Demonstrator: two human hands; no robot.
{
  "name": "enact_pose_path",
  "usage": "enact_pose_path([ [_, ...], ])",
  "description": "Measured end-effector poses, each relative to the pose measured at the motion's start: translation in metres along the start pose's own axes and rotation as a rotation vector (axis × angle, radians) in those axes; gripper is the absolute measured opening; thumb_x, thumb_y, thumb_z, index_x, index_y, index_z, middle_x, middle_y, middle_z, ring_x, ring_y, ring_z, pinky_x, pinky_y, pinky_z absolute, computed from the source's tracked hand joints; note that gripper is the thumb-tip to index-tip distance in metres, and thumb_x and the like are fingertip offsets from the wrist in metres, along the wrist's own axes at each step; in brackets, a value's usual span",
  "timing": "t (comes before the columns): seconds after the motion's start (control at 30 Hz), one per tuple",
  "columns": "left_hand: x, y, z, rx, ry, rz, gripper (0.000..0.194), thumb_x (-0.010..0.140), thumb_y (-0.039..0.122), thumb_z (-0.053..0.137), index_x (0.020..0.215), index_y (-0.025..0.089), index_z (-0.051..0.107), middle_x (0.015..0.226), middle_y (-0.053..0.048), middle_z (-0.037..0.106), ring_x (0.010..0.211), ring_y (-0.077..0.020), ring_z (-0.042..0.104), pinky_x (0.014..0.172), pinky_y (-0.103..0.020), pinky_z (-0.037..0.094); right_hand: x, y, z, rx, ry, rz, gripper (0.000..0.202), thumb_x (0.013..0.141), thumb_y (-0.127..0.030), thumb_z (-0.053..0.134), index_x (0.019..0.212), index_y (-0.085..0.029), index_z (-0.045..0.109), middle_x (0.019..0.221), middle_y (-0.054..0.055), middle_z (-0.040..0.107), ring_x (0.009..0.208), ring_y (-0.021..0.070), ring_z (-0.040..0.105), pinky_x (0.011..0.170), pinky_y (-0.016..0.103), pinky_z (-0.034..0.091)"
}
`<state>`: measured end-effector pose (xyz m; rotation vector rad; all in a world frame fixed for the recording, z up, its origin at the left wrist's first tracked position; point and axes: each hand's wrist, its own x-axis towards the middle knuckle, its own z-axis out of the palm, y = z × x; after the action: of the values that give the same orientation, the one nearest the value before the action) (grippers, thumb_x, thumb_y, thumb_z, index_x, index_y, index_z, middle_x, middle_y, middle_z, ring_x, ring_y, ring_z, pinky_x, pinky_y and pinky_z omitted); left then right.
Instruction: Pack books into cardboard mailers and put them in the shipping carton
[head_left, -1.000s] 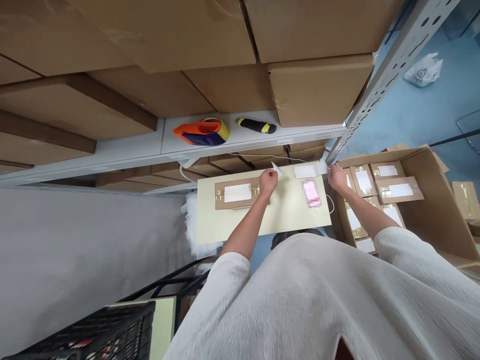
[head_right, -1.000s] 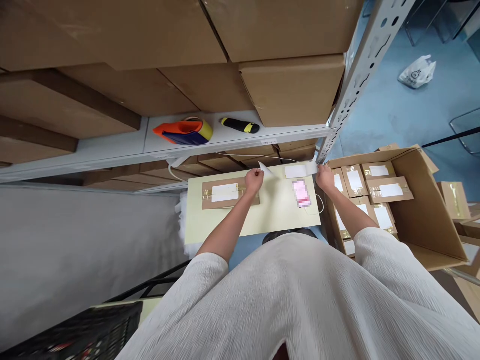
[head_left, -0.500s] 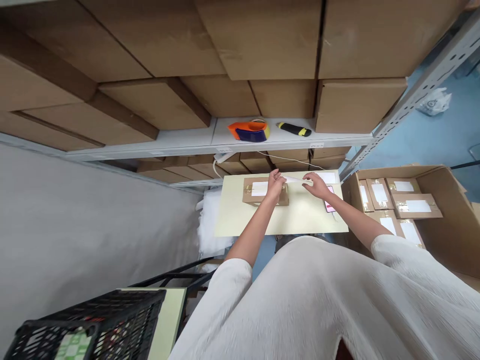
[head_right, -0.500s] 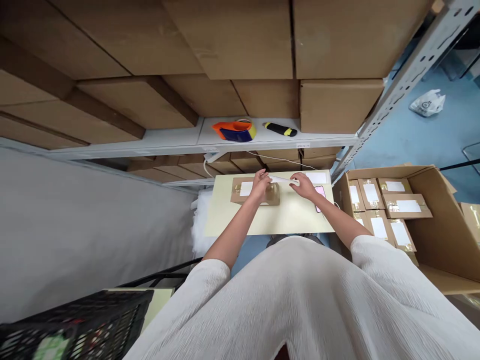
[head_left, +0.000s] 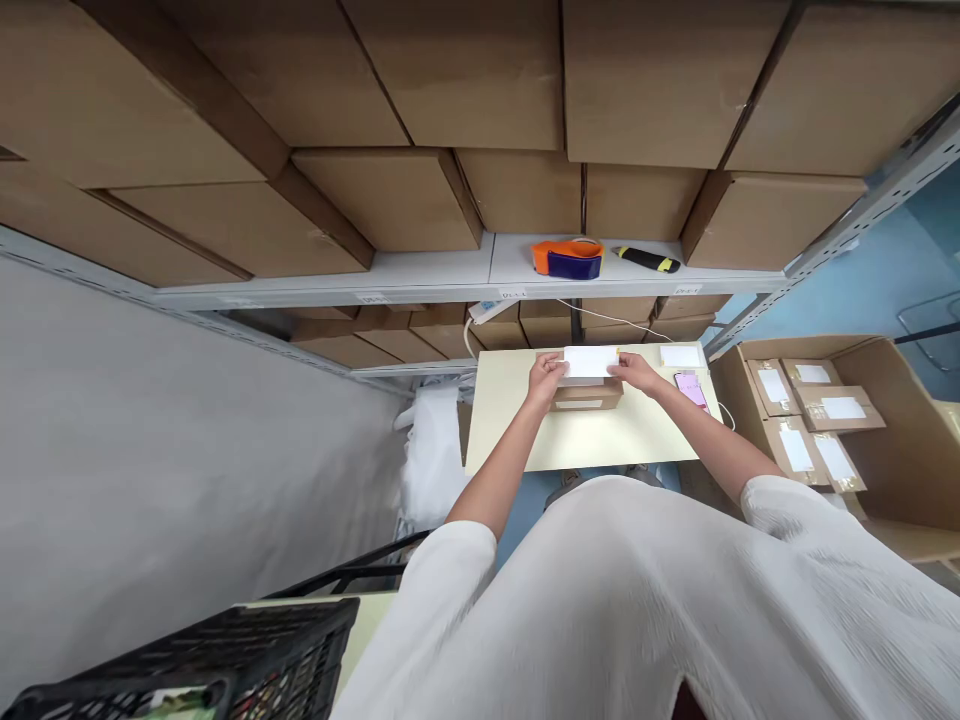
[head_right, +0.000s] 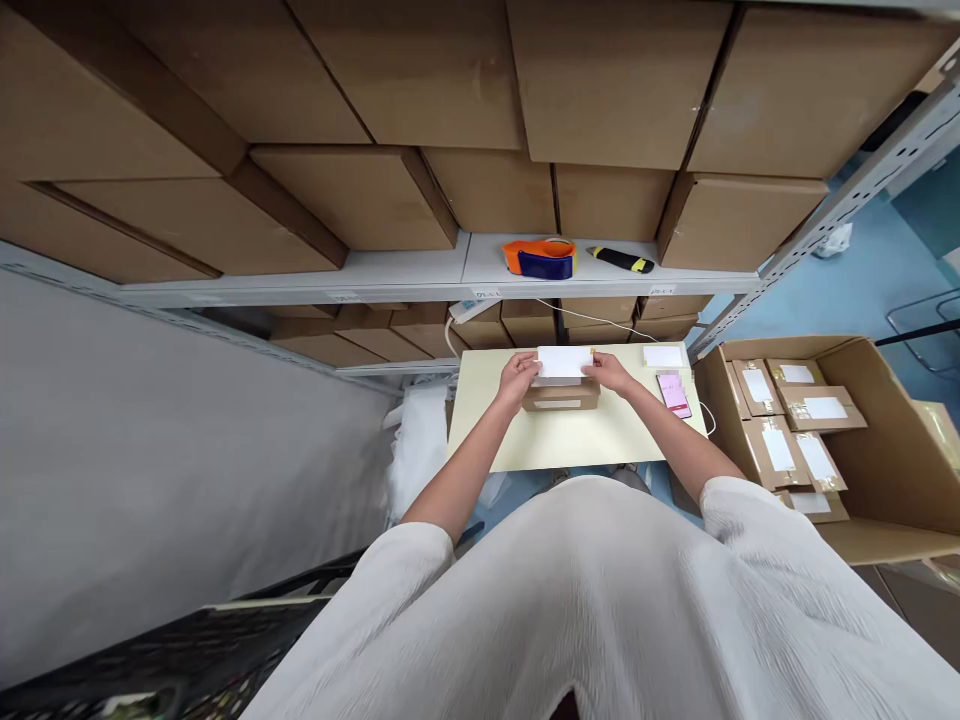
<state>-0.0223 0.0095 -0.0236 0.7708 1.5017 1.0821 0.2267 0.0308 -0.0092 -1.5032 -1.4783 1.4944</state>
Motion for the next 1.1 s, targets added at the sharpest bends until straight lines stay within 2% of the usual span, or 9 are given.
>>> enact_pose_path([
  [0.07,0.001,-0.003,-0.007,0.042,-0.008,0.052,0.036,0.083,0.022,0.08,0.118,0.021,0.069,0.092,-0.003,0.078,0.09,-0.018,0.074,0.09,-0.033,0.057,-0.001,0.0,0.009,0.014,0.017,0.036,0.044,0.07,-0.054,0.086,0.074,-0.025,0.052,0.068,-0.004,0.053,0.073,0.0167,0.049,0.068,0.03,0.043],
  [0.2,0.004,-0.008,-0.013,0.157,0.023,0.07,0.035,0.085,0.014,0.075,0.119,0.021,0.069,0.086,0.001,0.075,0.086,-0.0159,0.073,0.094,-0.032,0.057,0.0,0.003,0.022,-0.041,0.125,0.079,0.044,0.075,-0.056,0.08,0.066,-0.025,0.049,0.065,-0.004,0.052,0.069,0.0158,0.048,0.065,0.029,0.04],
  [0.33,0.006,-0.012,-0.017,0.297,0.036,0.062,0.036,0.087,0.012,0.074,0.12,0.024,0.069,0.086,0.002,0.075,0.089,-0.0162,0.074,0.094,-0.03,0.055,0.004,0.007,0.032,-0.154,0.218,0.088,0.036,0.078,-0.046,0.074,0.064,-0.026,0.047,0.062,-0.006,0.047,0.067,0.0156,0.045,0.065,0.029,0.039],
  [0.43,0.008,-0.014,-0.02,0.344,0.036,0.091,0.039,0.088,0.009,0.075,0.124,0.025,0.069,0.087,0.001,0.074,0.09,-0.0169,0.073,0.094,-0.031,0.055,0.006,0.008,0.039,-0.185,0.265,0.128,0.02,0.075,-0.036,0.071,0.077,-0.027,0.053,0.063,-0.008,0.049,0.068,0.0169,0.05,0.069,0.03,0.042],
  [0.53,0.01,-0.017,-0.023,0.379,0.045,0.152,0.047,0.088,0.008,0.075,0.131,0.026,0.065,0.097,0.0,0.073,0.089,-0.0152,0.07,0.093,-0.03,0.054,0.008,0.008,0.043,-0.189,0.321,0.159,0.027,0.073,-0.032,0.072,0.093,-0.029,0.055,0.068,-0.008,0.057,0.071,0.0194,0.057,0.072,0.031,0.047],
  [0.63,0.012,-0.02,-0.025,0.393,0.042,0.175,0.053,0.088,0.007,0.075,0.136,0.026,0.062,0.109,-0.002,0.071,0.085,-0.0131,0.067,0.092,-0.029,0.053,0.009,0.01,0.046,-0.249,0.372,0.165,0.029,0.074,-0.031,0.072,0.091,-0.03,0.048,0.072,-0.007,0.059,0.075,0.0207,0.06,0.074,0.032,0.048],
  [0.8,0.012,-0.026,-0.025,0.428,0.004,0.202,0.052,0.088,0.004,0.071,0.134,0.026,0.063,0.113,-0.003,0.069,0.085,-0.0148,0.065,0.093,-0.031,0.052,0.011,0.011,0.052,-0.383,0.377,0.169,0.03,0.077,-0.025,0.068,0.089,-0.031,0.04,0.079,-0.004,0.062,0.081,0.0225,0.062,0.075,0.033,0.045],
  [1.1,0.014,-0.031,-0.025,0.478,-0.04,0.224,0.052,0.087,0.003,0.068,0.132,0.028,0.061,0.115,-0.004,0.068,0.094,-0.019,0.067,0.096,-0.035,0.053,0.01,0.012,0.058,-0.515,0.347,0.181,0.031,0.08,-0.016,0.064,0.092,-0.031,0.039,0.084,0.0,0.067,0.086,0.0265,0.065,0.074,0.035,0.044],
])
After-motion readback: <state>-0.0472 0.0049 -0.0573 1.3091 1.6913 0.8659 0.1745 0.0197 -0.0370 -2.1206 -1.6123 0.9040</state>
